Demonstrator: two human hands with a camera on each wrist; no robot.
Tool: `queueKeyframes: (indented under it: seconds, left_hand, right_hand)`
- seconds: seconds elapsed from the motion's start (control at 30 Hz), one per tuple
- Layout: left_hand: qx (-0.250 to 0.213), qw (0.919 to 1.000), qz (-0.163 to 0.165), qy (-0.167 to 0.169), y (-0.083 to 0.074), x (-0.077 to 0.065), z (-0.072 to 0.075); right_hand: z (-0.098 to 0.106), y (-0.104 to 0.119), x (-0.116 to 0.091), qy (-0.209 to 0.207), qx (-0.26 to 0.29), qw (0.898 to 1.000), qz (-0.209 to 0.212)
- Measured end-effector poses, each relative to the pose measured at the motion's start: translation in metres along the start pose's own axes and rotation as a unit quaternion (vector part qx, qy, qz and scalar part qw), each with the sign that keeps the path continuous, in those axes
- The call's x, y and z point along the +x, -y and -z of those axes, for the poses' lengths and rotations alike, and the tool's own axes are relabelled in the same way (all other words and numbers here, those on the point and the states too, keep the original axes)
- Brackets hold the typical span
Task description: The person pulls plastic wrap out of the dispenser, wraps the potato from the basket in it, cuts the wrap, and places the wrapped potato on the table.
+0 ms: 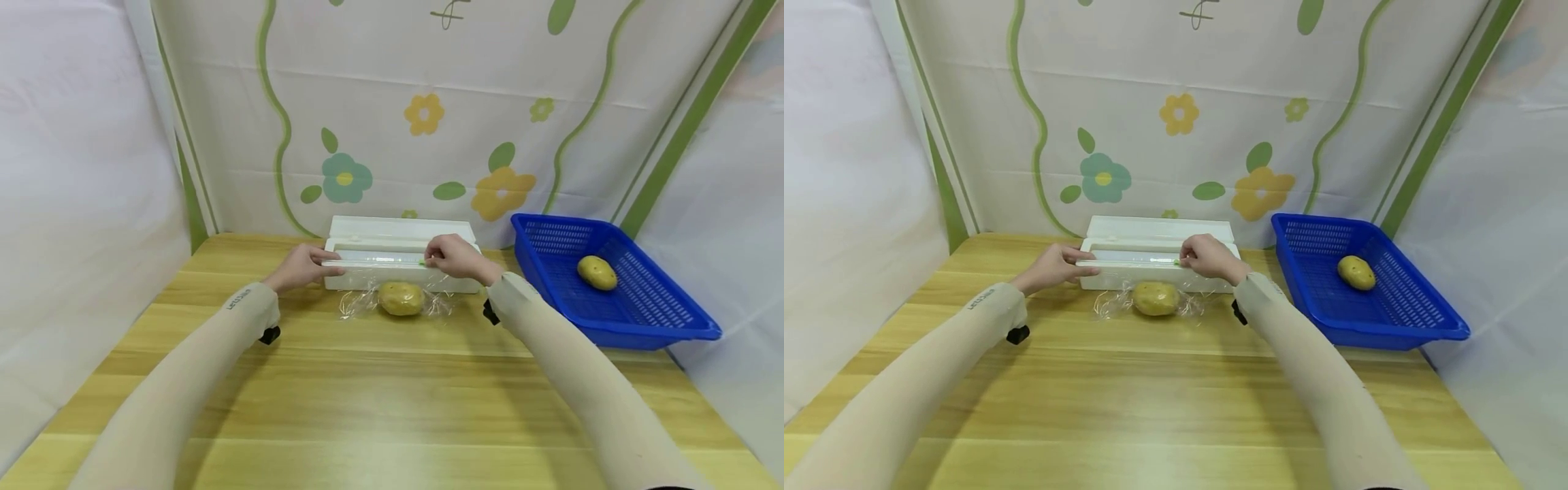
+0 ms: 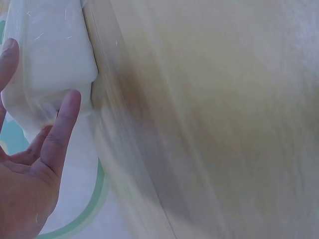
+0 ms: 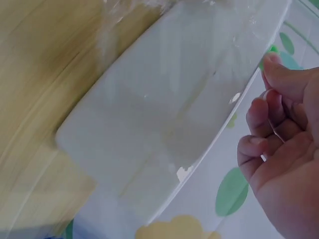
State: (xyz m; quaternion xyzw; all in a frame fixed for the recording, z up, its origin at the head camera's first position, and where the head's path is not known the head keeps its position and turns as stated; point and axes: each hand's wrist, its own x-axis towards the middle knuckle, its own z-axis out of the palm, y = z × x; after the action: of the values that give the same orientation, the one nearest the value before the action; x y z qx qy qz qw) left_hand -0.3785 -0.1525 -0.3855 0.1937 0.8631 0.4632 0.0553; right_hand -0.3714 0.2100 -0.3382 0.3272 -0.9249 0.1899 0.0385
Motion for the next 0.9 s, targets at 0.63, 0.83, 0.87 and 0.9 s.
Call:
queueKeyframes:
  seconds: [0.63, 0.83, 0.87, 0.9]
  left_hand:
    - [-0.005, 1.0000, 0.005, 0.000, -0.001, -0.001, 0.000]
    - [-0.005, 1.0000, 0.004, -0.003, 0.001, 0.001, -0.001]
    - [-0.006, 1.0000, 0.005, -0.004, 0.001, 0.002, -0.001]
    - [-0.006, 1.0000, 0.005, -0.004, 0.002, 0.002, -0.002]
  right_hand:
    - [0.015, -0.029, -0.020, 0.009, 0.021, 1.000, -0.006]
    - [0.018, -0.032, -0.023, 0.016, 0.013, 1.000, 0.000]
    - [0.019, -0.032, -0.024, 0.017, 0.011, 1.000, 0.001]
    - [0.020, -0.032, -0.025, 0.017, 0.009, 1.000, 0.003]
